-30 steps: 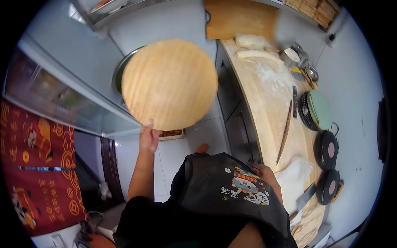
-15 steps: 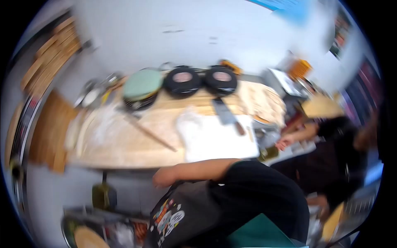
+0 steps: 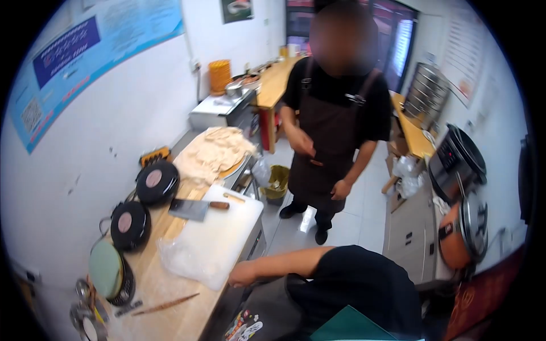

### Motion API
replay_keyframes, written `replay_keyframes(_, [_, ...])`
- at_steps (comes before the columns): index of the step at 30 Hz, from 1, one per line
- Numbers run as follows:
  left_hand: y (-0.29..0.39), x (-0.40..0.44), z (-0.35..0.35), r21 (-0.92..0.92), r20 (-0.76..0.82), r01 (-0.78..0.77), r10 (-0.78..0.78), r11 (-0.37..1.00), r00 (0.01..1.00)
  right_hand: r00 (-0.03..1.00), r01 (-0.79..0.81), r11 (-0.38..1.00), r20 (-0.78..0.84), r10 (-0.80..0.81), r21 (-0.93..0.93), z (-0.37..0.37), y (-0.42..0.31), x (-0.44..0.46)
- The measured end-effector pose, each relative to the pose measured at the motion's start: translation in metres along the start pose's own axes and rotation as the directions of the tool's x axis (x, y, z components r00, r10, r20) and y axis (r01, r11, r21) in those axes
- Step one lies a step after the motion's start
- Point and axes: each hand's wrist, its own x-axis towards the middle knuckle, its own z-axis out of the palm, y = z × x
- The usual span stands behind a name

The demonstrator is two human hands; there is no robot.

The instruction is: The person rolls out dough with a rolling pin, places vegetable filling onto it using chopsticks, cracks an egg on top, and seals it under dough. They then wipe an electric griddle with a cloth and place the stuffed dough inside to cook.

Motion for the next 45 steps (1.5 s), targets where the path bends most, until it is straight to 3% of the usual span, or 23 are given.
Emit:
replay_keyframes(5, [0.065, 0.047, -0.011, 0.231, 0.354, -0.25, 0.158, 0.94, 0.922, 0.909, -0.364, 0.924, -0.173, 0.379, 0.117, 0.02, -0.038, -0.064])
replay_keyframes(7, [0.131, 0.019, 0.014, 0.307, 0.5, -0.253, 0.071, 0.917, 0.863, 0.845, -0.471, 0.863, -0.187, 0.501, 0.183, 0.052, -0.056, -0.076])
replay_keyframes(9, [0.108, 0.076, 0.023, 0.194, 0.583, -0.568, 0.372, 0.8, 0.723, 0.766, -0.578, 0.775, -0.159, 0.623, 0.254, 0.069, -0.088, -0.095])
replay_keyframes(11, [0.108, 0.083, 0.034, 0.224, 0.675, -0.675, 0.388, 0.703, 0.628, 0.715, -0.622, 0.724, -0.158, 0.681, 0.299, 0.1, -0.11, -0.105])
replay_keyframes(14, [0.115, 0.066, 0.05, 0.238, 0.757, -0.871, 0.48, 0.43, 0.444, 0.667, -0.656, 0.665, -0.139, 0.732, 0.356, 0.129, -0.14, -0.117])
replay_keyframes(15, [0.12, 0.052, 0.054, 0.25, 0.768, -0.872, 0.463, 0.421, 0.443, 0.652, -0.665, 0.647, -0.133, 0.746, 0.372, 0.136, -0.148, -0.121])
replay_keyframes(17, [0.129, 0.023, 0.067, 0.266, 0.792, -0.877, 0.428, 0.399, 0.435, 0.615, -0.658, 0.64, -0.207, 0.761, 0.396, 0.144, -0.162, -0.133])
replay_keyframes(21, [0.157, 0.004, 0.091, 0.121, 0.728, -0.975, 0.651, 0.188, 0.216, 0.449, -0.599, 0.613, -0.418, 0.79, 0.515, 0.108, -0.182, -0.176])
replay_keyframes(22, [0.175, -0.006, 0.099, 0.076, 0.684, -0.983, 0.709, 0.165, 0.172, 0.373, -0.561, 0.674, -0.579, 0.725, 0.481, 0.079, -0.196, -0.196])
replay_keyframes(23, [0.204, -0.038, 0.106, 0.0, 0.609, -0.998, 0.792, 0.058, 0.047, 0.283, -0.525, 0.729, -0.718, 0.636, 0.439, 0.04, -0.218, -0.217])
replay_keyframes(24, [0.244, -0.078, 0.107, -0.059, 0.52, -0.996, 0.85, -0.062, -0.083, 0.157, -0.399, 0.831, -0.865, 0.477, 0.386, -0.003, -0.248, -0.233])
replay_keyframes(25, [0.275, -0.124, 0.106, -0.125, 0.441, -0.988, 0.887, -0.09, -0.136, 0.082, -0.277, 0.876, -0.898, 0.432, 0.396, -0.053, -0.297, -0.25])
replay_keyframes(26, [0.303, -0.154, 0.109, -0.281, 0.312, -0.939, 0.907, -0.198, -0.284, 0.03, -0.266, 0.952, -0.985, 0.168, 0.154, -0.086, -0.326, -0.267])
replay_keyframes(27, [0.327, -0.194, 0.105, -0.348, 0.203, -0.882, 0.893, -0.318, -0.402, -0.006, -0.295, 0.955, -1.0, 0.027, 0.028, -0.107, -0.362, -0.284])
replay_keyframes(28, [0.345, -0.228, 0.104, -0.434, 0.092, -0.801, 0.864, -0.413, -0.495, -0.077, -0.335, 0.911, -0.957, -0.279, -0.239, -0.127, -0.385, -0.291])
replay_keyframes(30, [0.368, -0.279, 0.094, -0.395, -0.045, -0.701, 0.775, -0.593, -0.63, -0.074, -0.37, 0.831, -0.878, -0.473, -0.416, -0.147, -0.435, -0.306])
replay_keyframes(31, [0.375, -0.297, 0.092, -0.431, -0.139, -0.633, 0.74, -0.643, -0.658, -0.042, -0.342, 0.785, -0.826, -0.562, -0.517, -0.158, -0.457, -0.31])
replay_keyframes(33, [0.382, -0.329, 0.093, -0.517, -0.273, -0.466, 0.654, -0.718, -0.706, 0.04, -0.394, 0.736, -0.81, -0.584, -0.55, -0.155, -0.489, -0.332])
replay_keyframes(36, [0.39, -0.362, 0.09, -0.626, -0.259, -0.314, 0.57, -0.714, -0.78, 0.116, -0.478, 0.674, -0.801, -0.587, -0.563, -0.15, -0.503, -0.351])
replay_keyframes(38, [0.389, -0.37, 0.092, -0.626, -0.248, -0.317, 0.567, -0.713, -0.785, 0.149, -0.545, 0.622, -0.795, -0.589, -0.563, -0.149, -0.504, -0.356])
replay_keyframes(42, [0.384, -0.376, 0.096, -0.606, -0.226, -0.347, 0.573, -0.716, -0.788, 0.059, -0.534, 0.635, -0.774, -0.63, -0.558, -0.14, -0.499, -0.369])
replay_keyframes(45, [0.38, -0.375, 0.095, -0.575, -0.202, -0.39, 0.586, -0.719, -0.785, -0.091, -0.527, 0.601, -0.663, -0.743, -0.601, -0.141, -0.487, -0.367])
